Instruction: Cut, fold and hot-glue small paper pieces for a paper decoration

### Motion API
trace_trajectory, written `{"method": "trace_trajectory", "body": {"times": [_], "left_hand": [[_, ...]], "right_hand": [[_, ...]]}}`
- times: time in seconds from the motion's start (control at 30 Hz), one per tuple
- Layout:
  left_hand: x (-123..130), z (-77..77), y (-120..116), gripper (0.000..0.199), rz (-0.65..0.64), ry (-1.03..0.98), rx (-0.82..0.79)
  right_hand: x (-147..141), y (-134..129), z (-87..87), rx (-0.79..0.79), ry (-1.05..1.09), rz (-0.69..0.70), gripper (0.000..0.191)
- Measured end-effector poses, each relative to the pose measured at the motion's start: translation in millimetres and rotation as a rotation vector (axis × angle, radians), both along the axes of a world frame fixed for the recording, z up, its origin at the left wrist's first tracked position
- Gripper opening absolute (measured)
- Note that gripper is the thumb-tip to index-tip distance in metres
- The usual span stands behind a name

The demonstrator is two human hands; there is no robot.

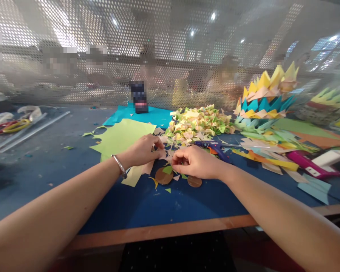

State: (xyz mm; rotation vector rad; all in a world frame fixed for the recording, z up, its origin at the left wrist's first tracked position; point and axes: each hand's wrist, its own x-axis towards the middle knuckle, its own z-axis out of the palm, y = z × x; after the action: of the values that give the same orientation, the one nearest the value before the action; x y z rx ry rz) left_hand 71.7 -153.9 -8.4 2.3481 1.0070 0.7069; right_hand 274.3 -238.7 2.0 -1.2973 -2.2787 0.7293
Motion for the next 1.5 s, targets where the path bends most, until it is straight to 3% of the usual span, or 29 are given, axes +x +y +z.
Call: {"method": "trace_trajectory", "body": {"times": [0.23, 0.43, 0.6, 0.77, 1.13, 1.37, 1.5], "left_hand": [[-1.3, 0.5, 2.4, 0.006, 0.035, -0.151, -0.113], [1.9, 6.1, -6.8, 0.019, 0.059, -0.452, -0.471], [6.6, 6.6, -11.5, 0.019, 0.048, -0.545, -0.608], [8.2, 6.3, -13.4, 0.015, 0.056, -0.585, -0.643], [12.4, 6.0, -23.8, 0.023, -0.066, -0.589, -0.707], [14.7, 9.9, -32.3, 0.016, -0.079, -0.569, -0.658], [16.3, 11.6, -37.5, 0.024, -0.127, -0.524, -0.558]], "right_hand": [[-0.8, -0.2, -2.2, 0.029, 0.0, -0.009, 0.01], [1.7, 2.9, -5.1, 0.224, 0.072, -0.071, 0.012], [2.9, 3.1, -6.0, 0.178, 0.142, -0.06, 0.011], [4.4, 3.6, -6.6, 0.25, 0.163, -0.098, 0.011], [5.8, 5.7, -6.0, 0.471, 0.108, -0.081, 0.005], [5.6, 6.7, -5.1, 0.4, 0.189, -0.155, 0.006], [4.9, 6.0, -4.2, 0.374, 0.202, -0.198, 0.007]]}}
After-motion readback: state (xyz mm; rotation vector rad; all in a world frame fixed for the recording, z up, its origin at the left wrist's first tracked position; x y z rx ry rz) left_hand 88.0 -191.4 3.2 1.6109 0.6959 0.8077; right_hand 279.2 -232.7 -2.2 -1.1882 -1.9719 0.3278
